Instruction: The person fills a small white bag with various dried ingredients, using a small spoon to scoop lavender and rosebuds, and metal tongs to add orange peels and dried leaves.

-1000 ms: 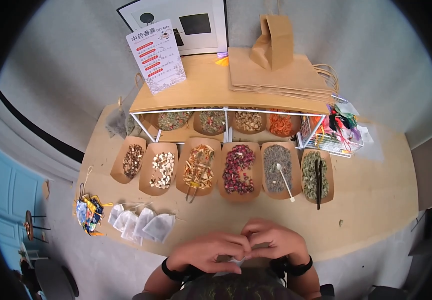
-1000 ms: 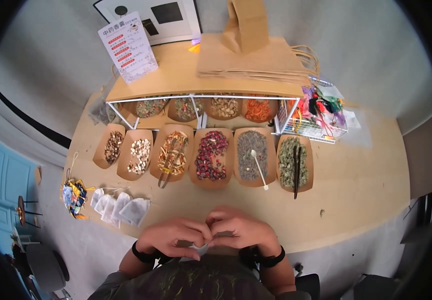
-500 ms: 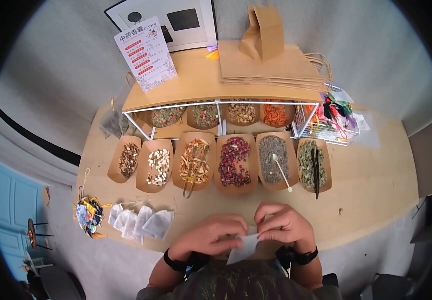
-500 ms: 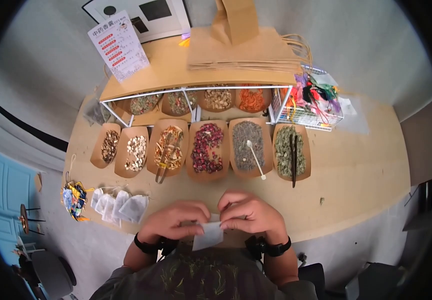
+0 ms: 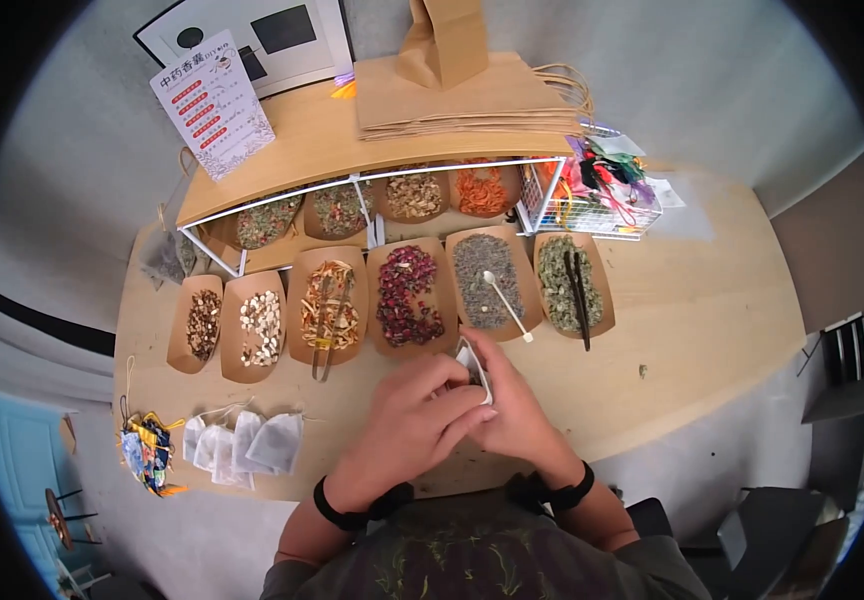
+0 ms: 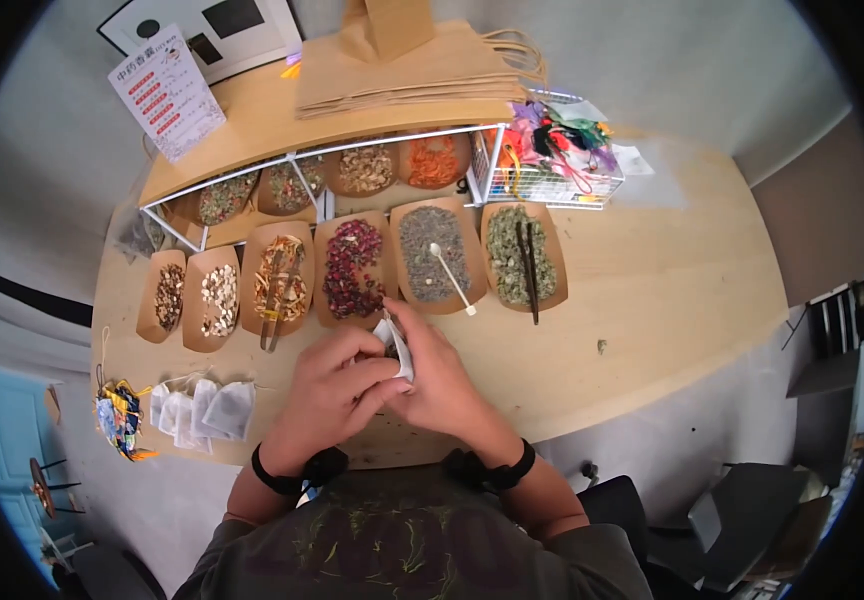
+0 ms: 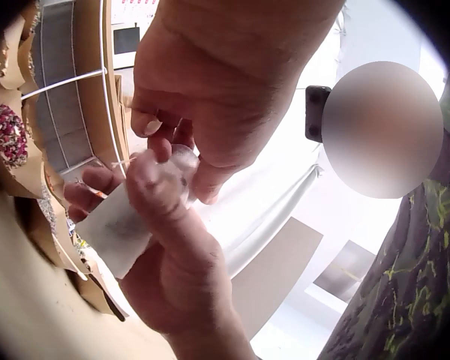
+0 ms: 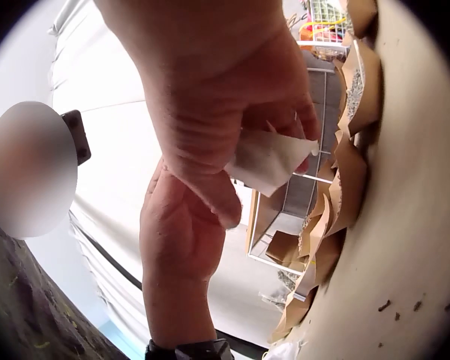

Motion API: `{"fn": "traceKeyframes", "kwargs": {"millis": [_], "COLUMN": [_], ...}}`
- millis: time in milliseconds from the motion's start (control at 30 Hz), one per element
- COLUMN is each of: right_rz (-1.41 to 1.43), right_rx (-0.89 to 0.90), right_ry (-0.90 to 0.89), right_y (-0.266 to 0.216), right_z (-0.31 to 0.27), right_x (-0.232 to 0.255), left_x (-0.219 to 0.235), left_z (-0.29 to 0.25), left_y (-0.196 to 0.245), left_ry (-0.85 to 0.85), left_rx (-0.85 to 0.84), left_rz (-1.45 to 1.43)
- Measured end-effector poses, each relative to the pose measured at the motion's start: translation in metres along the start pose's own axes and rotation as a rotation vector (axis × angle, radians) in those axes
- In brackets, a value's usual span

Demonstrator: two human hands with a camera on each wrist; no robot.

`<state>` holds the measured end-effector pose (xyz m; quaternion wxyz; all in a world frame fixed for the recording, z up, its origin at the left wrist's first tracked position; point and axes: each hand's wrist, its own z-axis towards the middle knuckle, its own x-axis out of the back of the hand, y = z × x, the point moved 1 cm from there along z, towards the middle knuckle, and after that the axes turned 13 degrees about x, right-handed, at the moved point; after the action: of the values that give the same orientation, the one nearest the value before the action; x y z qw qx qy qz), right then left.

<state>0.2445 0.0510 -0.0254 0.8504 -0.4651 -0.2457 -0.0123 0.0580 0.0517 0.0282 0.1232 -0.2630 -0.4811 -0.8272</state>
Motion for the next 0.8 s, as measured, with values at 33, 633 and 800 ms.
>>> {"fn": "traceKeyframes", "kwargs": {"millis": [33, 633, 800], "right_rz": [0.077, -0.615, -1.143], "right_rx": [-0.091, -0.034, -0.054], "right_ry": [0.064, -0.111, -0.472], "right_y": [0.002, 0.006, 0.027], "right_z": [-0.002, 0.027, 0.076], "right_x": [0.001, 0.147, 0.198], "left_x": [0.001, 0.044, 0.052], "left_z": [0.001, -0.044, -0.07], "left_y": [0.001, -0.013, -0.025], "left_ry": [0.006, 0.039, 0.004], "left_rx": [-0.005, 0.318, 0.457], "left_rz": [-0.006, -0.025, -0.012]}}
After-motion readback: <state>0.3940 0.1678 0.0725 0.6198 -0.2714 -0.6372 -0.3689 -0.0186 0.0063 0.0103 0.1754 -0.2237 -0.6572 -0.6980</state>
